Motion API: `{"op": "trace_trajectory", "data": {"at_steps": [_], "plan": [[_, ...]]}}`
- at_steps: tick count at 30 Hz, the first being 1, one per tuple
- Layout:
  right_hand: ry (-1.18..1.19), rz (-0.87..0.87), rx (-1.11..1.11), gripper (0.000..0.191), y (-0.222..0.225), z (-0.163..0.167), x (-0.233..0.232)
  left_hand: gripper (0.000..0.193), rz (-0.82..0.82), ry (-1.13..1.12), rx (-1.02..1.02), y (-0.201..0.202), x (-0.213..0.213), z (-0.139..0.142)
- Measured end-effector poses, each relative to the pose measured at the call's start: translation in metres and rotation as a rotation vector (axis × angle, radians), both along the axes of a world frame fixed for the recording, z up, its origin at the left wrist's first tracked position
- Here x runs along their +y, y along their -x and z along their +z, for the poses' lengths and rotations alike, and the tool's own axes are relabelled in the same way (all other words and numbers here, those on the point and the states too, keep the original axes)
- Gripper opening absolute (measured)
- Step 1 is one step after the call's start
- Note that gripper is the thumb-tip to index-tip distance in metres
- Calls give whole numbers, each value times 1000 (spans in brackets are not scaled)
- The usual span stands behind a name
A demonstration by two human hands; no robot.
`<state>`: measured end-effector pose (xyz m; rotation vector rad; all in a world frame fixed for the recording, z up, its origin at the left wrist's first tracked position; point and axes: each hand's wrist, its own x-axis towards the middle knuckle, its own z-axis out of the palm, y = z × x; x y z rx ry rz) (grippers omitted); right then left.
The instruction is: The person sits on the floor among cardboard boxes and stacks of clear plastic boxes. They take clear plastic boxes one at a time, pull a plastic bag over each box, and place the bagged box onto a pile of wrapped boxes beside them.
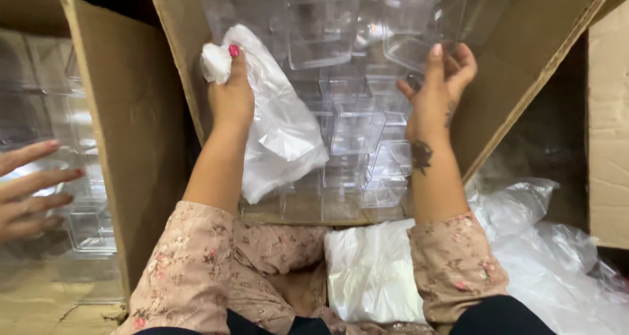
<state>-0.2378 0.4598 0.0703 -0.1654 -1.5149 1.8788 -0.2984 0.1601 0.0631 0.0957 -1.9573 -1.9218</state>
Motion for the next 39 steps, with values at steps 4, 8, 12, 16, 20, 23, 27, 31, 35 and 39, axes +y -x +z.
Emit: {"op": "trace_trajectory", "data": {"at_steps": [4,8,12,16,20,23,27,31,35,39], "plan": [[-414,-115,121,85,6,-5,42,65,-22,27,-90,8,-4,4],[-699,-111,-28,56,-1,2,73,61,-135,-80,197,13,-8,1],[-605,83,-107,72,-16,2,65,55,-82,-88,220,15,-1,-2],[-696,187,-298,108,-22,-13,37,53,-30,-70,180,14,9,1],[-884,8,-290,115,-7,-22,27,58,44,59,59,12,5,10],[-844,29,-121,124,6,-22,31,63,73,128,-128,12,-1,14],[-900,-21,-291,123,13,-16,39,64,46,35,13,10,-6,11],[-871,3,-367,118,16,-12,39,57,-20,-72,178,8,-10,3],[-880,51,-176,127,26,-11,27,51,-24,-64,161,5,-11,0],[-801,28,-93,129,37,-9,11,46,12,33,214,-3,-11,-3]]}}
